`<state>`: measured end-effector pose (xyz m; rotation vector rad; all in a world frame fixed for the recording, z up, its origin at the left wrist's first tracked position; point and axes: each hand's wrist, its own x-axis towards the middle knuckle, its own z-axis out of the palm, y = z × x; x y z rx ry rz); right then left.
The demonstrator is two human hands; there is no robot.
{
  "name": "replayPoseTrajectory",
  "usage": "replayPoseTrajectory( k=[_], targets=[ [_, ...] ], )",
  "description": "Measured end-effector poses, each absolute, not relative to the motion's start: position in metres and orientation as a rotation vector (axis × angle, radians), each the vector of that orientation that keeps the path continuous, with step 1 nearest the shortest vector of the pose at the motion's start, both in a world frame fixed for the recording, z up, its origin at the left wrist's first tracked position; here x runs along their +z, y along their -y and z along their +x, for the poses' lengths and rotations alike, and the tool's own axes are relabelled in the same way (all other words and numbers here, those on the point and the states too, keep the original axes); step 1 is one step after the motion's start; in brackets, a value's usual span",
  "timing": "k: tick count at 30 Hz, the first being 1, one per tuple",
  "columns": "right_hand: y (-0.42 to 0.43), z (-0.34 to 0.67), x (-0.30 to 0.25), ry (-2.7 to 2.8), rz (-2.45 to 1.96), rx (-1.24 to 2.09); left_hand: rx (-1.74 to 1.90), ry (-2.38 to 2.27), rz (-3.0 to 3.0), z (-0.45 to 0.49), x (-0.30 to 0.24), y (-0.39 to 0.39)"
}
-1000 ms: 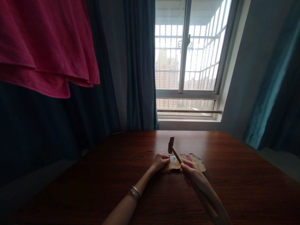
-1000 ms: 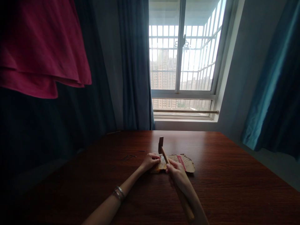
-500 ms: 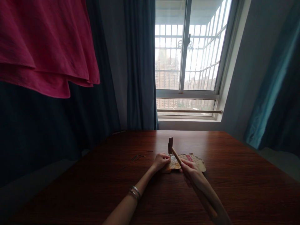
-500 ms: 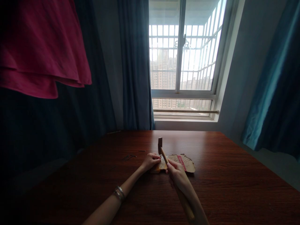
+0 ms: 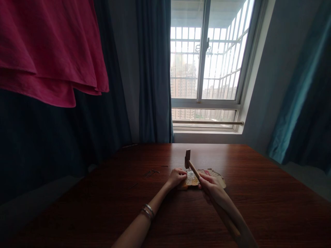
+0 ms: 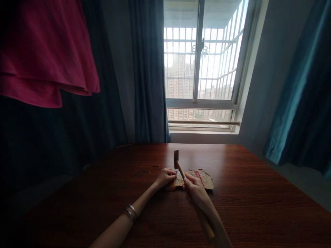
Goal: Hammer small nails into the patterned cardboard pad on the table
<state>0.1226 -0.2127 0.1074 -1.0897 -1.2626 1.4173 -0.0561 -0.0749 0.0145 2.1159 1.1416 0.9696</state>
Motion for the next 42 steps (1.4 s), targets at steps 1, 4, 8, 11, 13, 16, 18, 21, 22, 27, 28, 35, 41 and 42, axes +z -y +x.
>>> replayPoseTrajectory(
  k=[1, 4, 8, 11, 13, 16, 18, 21, 22, 27, 28, 35, 41, 42],
  targets=[
    [0.213, 0.122, 0.108, 1.252, -1.087, 1.406, 0.969, -1.143, 2.117, -0.056, 0.015, 0.075],
    [0.213, 0.122, 0.108, 1.235, -1.088, 1.412, 0.953, -1.148, 2.094, -0.055, 0.017, 0.077],
    [0.213, 0.122, 0.103, 1.248, -1.096, 1.443, 0.947, -1.151, 2.069, -0.054, 0.019, 0.079],
    [0.213, 0.12, 0.102, 1.227, -1.078, 1.42, 0.953, -1.161, 2.082, -0.054, 0.019, 0.078],
    [0.212, 0.12, 0.101, 1.224, -1.088, 1.41, 0.949, -1.166, 2.079, -0.055, 0.018, 0.077],
    [0.212, 0.12, 0.102, 1.227, -1.112, 1.441, 0.938, -1.14, 2.066, -0.055, 0.016, 0.076],
    [0.212, 0.122, 0.102, 1.222, -1.095, 1.46, 0.932, -1.135, 2.081, -0.055, 0.016, 0.075],
    [0.213, 0.122, 0.102, 1.206, -1.075, 1.439, 0.926, -1.152, 2.123, -0.055, 0.014, 0.074],
    [0.213, 0.122, 0.101, 1.205, -1.084, 1.431, 0.928, -1.154, 2.124, -0.055, 0.013, 0.074],
    [0.215, 0.119, 0.103, 1.236, -1.135, 1.427, 0.942, -1.119, 2.087, -0.055, 0.012, 0.073],
    [0.216, 0.119, 0.104, 1.237, -1.125, 1.42, 0.944, -1.118, 2.087, -0.055, 0.013, 0.074],
    [0.216, 0.117, 0.097, 1.238, -1.143, 1.4, 0.939, -1.131, 2.074, -0.056, 0.016, 0.076],
    [0.216, 0.12, 0.102, 1.189, -1.079, 1.42, 0.926, -1.152, 2.057, -0.055, 0.016, 0.076],
    [0.216, 0.12, 0.103, 1.175, -1.077, 1.417, 0.928, -1.15, 2.056, -0.055, 0.016, 0.075]
  ],
)
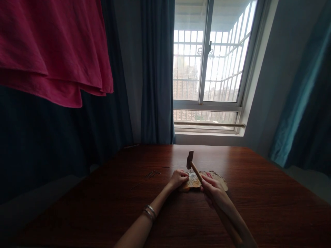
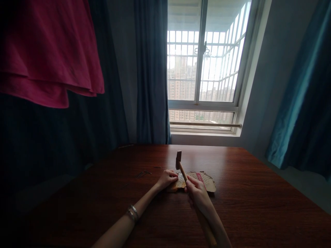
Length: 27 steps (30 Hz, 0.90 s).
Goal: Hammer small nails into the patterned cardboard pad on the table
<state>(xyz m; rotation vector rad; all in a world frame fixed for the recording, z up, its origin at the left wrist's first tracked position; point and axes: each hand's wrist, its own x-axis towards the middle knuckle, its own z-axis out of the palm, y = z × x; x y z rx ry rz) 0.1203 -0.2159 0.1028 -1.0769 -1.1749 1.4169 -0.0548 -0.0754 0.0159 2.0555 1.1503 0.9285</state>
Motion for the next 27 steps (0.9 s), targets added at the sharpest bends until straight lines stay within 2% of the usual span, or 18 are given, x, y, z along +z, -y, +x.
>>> replayPoseTrajectory(
  k=[27],
  targets=[
    [0.2181, 0.1169, 0.0997, 1.255, -1.154, 1.358, 0.981, -1.191, 2.026, -0.0507, 0.0144, 0.0743]
  ],
)
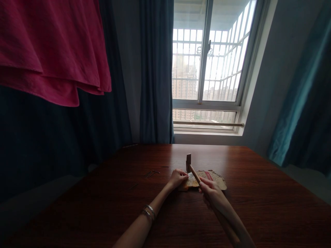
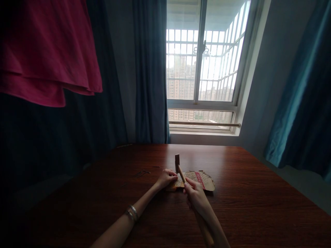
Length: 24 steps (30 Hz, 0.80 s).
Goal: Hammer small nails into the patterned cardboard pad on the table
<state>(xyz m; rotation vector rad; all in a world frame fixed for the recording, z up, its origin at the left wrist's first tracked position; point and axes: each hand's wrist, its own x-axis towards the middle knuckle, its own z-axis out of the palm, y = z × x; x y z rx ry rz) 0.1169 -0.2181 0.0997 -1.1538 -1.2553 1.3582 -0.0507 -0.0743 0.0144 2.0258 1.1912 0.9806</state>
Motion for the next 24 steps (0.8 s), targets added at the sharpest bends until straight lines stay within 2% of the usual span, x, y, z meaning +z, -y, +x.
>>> replayPoseTrajectory(
  k=[24],
  targets=[
    [0.217, 0.116, 0.096, 1.223, -1.119, 1.382, 0.982, -1.169, 2.041, -0.051, 0.018, 0.078]
  ],
)
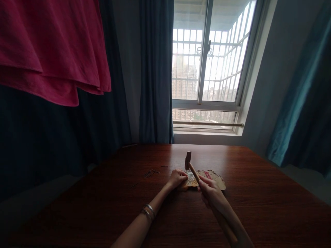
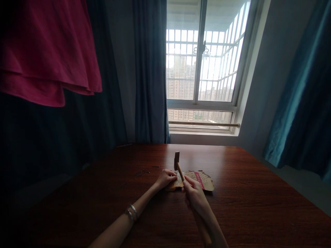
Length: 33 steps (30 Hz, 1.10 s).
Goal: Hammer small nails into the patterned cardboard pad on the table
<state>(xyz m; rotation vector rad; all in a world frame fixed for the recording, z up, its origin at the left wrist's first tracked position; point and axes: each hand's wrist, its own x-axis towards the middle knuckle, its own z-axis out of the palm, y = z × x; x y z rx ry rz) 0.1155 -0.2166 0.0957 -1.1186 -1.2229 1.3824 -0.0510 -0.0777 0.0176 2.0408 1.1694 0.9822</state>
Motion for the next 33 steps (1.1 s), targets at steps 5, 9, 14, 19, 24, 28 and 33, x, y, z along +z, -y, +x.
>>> replayPoseTrajectory(
  k=[5, 9, 14, 19, 24, 28, 33],
  targets=[
    [0.2181, 0.1139, 0.0938, 1.216, -1.129, 1.362, 0.974, -1.164, 2.047, -0.0514, 0.0147, 0.0763],
    [0.2207, 0.1136, 0.0968, 1.216, -1.114, 1.365, 0.978, -1.176, 2.046, -0.0509, 0.0151, 0.0771],
    [0.2204, 0.1145, 0.0933, 1.204, -1.116, 1.375, 0.98, -1.174, 2.055, -0.0507, 0.0151, 0.0772],
    [0.2202, 0.1149, 0.0921, 1.17, -1.092, 1.398, 0.973, -1.185, 2.076, -0.0515, 0.0136, 0.0759],
    [0.2199, 0.1146, 0.0931, 1.163, -1.095, 1.401, 0.969, -1.185, 2.069, -0.0515, 0.0132, 0.0758],
    [0.2196, 0.1144, 0.0972, 1.175, -1.09, 1.381, 0.972, -1.187, 2.072, -0.0518, 0.0131, 0.0753],
    [0.2205, 0.115, 0.0957, 1.2, -1.099, 1.36, 0.961, -1.182, 2.074, -0.0518, 0.0146, 0.076]
  ],
)
